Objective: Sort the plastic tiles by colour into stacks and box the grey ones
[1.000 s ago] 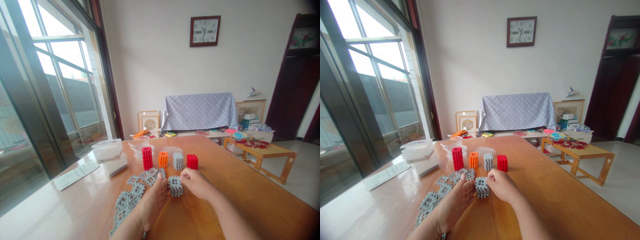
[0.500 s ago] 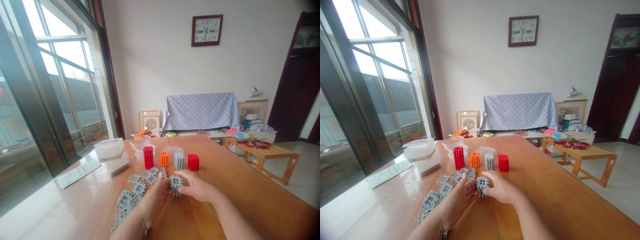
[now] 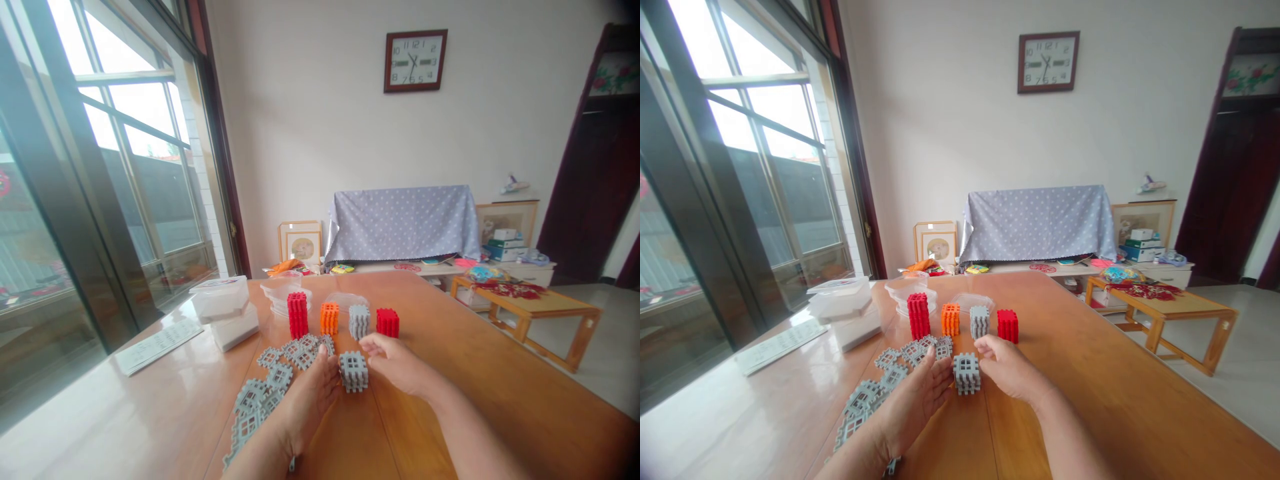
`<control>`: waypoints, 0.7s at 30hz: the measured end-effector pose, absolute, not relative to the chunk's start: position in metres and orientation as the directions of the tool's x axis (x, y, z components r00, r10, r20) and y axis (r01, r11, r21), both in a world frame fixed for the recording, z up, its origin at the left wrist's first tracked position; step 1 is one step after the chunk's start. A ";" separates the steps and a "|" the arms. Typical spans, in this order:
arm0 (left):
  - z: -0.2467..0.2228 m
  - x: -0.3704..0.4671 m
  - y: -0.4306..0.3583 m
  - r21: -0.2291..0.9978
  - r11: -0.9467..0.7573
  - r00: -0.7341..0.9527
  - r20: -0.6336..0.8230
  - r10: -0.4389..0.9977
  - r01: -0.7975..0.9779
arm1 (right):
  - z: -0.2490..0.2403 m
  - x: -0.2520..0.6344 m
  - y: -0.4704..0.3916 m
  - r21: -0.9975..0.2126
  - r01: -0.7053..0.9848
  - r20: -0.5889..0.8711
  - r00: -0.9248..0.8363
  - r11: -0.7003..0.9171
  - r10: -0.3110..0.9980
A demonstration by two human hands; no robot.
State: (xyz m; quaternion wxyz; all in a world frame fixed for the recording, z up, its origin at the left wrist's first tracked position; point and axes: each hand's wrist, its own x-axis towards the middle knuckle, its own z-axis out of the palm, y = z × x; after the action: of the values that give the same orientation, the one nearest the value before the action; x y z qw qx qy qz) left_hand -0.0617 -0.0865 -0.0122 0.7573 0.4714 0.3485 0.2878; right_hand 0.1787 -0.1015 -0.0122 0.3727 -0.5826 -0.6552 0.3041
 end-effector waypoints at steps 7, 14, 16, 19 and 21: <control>-0.032 -0.060 -0.083 0.983 -0.128 0.477 0.051 0.878 0.129 | -0.025 0.189 -0.093 -0.732 0.681 0.018 0.068 -0.033 0.998; -0.039 -0.060 -0.075 0.894 -0.356 0.518 0.176 0.837 0.271 | -0.034 0.184 -0.088 -0.750 0.656 -0.037 0.083 -0.083 0.996; -0.037 -0.059 -0.076 0.862 -0.379 0.511 0.171 0.843 0.336 | -0.036 0.184 -0.086 -0.756 0.648 -0.044 0.086 -0.090 0.995; -0.027 -0.058 -0.078 0.810 -0.393 0.511 0.137 0.848 0.436 | -0.038 0.185 -0.085 -0.762 0.642 -0.049 0.078 -0.088 0.996; -0.019 -0.058 -0.077 0.763 -0.434 0.527 0.144 0.837 0.480 | -0.039 0.185 -0.085 -0.763 0.641 -0.050 0.068 -0.082 0.996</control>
State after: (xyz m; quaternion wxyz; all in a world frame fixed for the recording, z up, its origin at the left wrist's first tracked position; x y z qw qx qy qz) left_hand -0.0577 -0.0773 -0.0185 0.3404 0.8049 0.4090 0.2626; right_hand 0.1850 -0.0848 -0.0386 0.2920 -0.6697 -0.6114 0.3040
